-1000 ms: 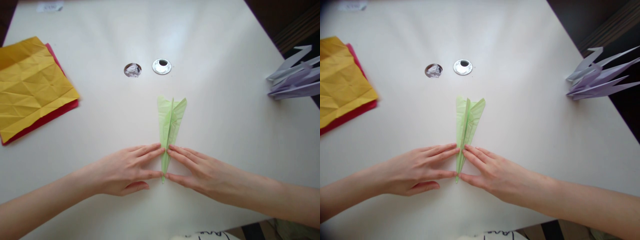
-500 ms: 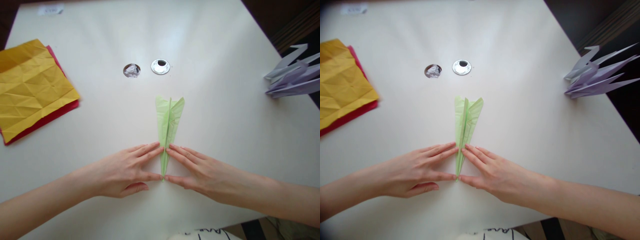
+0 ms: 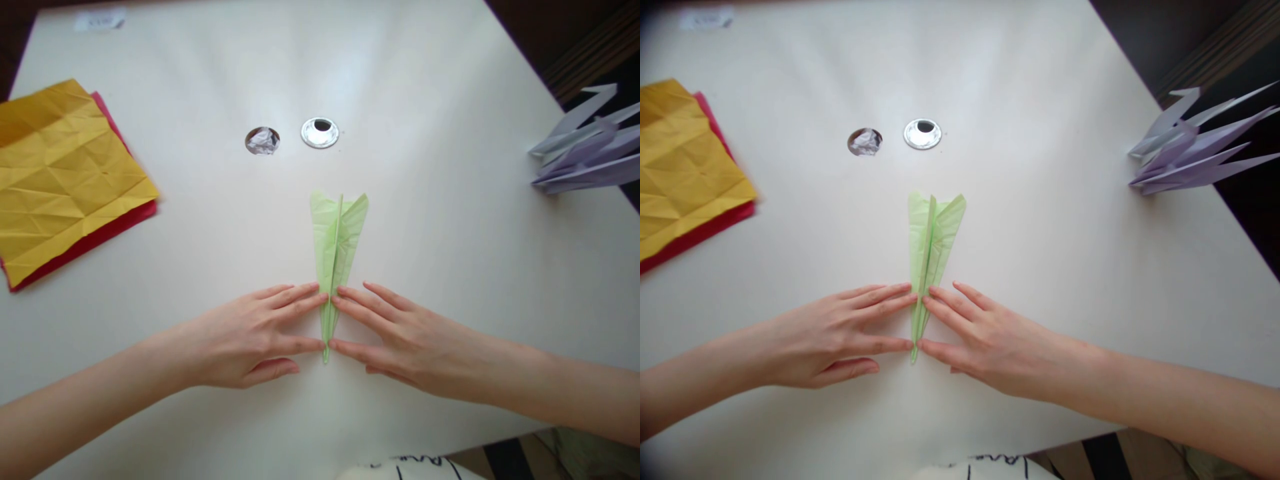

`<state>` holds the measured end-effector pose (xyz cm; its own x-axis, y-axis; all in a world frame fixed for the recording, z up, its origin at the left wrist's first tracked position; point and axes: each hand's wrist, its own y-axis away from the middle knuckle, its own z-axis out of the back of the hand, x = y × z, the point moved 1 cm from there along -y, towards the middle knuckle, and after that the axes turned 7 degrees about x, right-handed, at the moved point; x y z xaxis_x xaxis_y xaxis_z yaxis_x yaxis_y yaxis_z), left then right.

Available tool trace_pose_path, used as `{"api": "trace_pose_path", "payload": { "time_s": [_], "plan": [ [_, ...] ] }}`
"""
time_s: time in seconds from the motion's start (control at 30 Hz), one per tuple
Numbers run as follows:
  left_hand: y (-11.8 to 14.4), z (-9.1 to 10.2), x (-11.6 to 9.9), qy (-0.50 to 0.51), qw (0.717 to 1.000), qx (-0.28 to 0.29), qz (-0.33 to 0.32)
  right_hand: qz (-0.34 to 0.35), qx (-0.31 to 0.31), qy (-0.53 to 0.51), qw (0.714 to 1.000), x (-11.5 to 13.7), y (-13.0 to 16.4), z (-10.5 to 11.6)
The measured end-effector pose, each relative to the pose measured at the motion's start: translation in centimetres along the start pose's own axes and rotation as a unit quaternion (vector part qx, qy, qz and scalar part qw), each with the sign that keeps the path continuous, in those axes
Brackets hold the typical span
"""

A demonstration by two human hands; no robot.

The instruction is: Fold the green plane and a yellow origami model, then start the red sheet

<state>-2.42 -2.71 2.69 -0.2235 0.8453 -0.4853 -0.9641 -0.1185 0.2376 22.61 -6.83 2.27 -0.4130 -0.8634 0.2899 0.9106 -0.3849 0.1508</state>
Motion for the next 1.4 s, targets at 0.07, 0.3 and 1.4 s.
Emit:
{"api": "trace_pose_path", "payload": {
  "time_s": [0.07,0.3,1.4],
  "plan": [
    [0.0,0.1,0.2,-0.012,1.0,-0.001,0.001,-0.001,-0.004,0.015,1.0,-0.1,-0.1,0.1],
    [-0.1,-0.1,0.2,-0.048,0.999,-0.019,-0.002,0.001,-0.025,0.035,0.999,-0.3,-0.3,0.0],
    [-1.7,0.1,2.3,-0.11,0.99,-0.087,0.013,0.01,-0.064,0.06,0.996,-3.4,-0.4,-0.3]
  ]
}}
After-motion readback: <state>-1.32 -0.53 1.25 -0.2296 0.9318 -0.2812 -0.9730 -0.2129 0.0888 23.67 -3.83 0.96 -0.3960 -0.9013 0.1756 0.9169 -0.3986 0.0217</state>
